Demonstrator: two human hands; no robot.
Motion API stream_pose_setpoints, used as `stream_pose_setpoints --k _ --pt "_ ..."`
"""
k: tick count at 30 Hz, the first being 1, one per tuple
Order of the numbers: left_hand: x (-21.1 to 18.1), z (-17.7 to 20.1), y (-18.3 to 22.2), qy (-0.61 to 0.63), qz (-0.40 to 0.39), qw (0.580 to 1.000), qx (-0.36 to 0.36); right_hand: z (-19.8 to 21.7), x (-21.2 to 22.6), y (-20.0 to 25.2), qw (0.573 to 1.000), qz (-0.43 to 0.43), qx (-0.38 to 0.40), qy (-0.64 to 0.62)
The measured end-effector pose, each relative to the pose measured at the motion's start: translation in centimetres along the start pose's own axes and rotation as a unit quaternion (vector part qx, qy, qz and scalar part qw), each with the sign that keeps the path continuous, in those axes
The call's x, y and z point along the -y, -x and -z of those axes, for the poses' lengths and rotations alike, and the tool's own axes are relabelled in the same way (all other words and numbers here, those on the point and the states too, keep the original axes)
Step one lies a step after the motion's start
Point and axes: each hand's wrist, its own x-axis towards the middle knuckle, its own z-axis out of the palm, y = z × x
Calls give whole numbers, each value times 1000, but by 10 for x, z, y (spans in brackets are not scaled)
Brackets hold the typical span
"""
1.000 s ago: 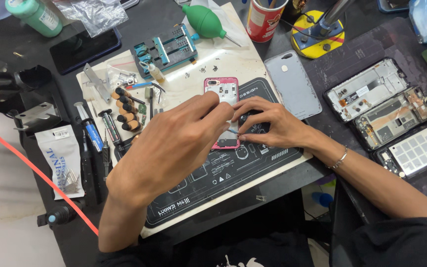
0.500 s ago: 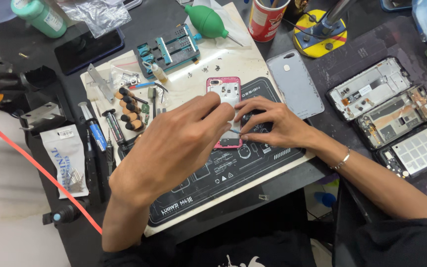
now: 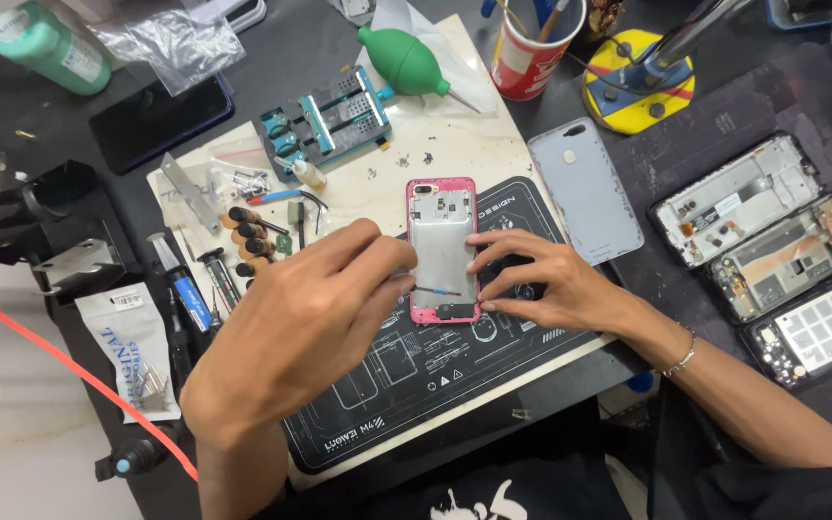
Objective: The person disassembles a pink smartphone on a workbench, using a screwdriver to remove screws from the back cover. They carefully pry open the casing and manipulate internal components with their hands and tools.
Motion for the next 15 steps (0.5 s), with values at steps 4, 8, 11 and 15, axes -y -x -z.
stream_pose_setpoints --k 4,8,11,15 --pt "1 0 2 -1 10 1000 1 -1 -1 2 1000 -5 5 5" --pt "2 0 2 -5 6 1000 -1 -3 -1 1 1000 -5 2 14" --pt "1 0 4 -6 2 1000 -7 -3 -1 1 1000 -8 6 14" --pt "3 0 3 -3 -3 1000 -4 -3 -3 0 1000 -5 5 21"
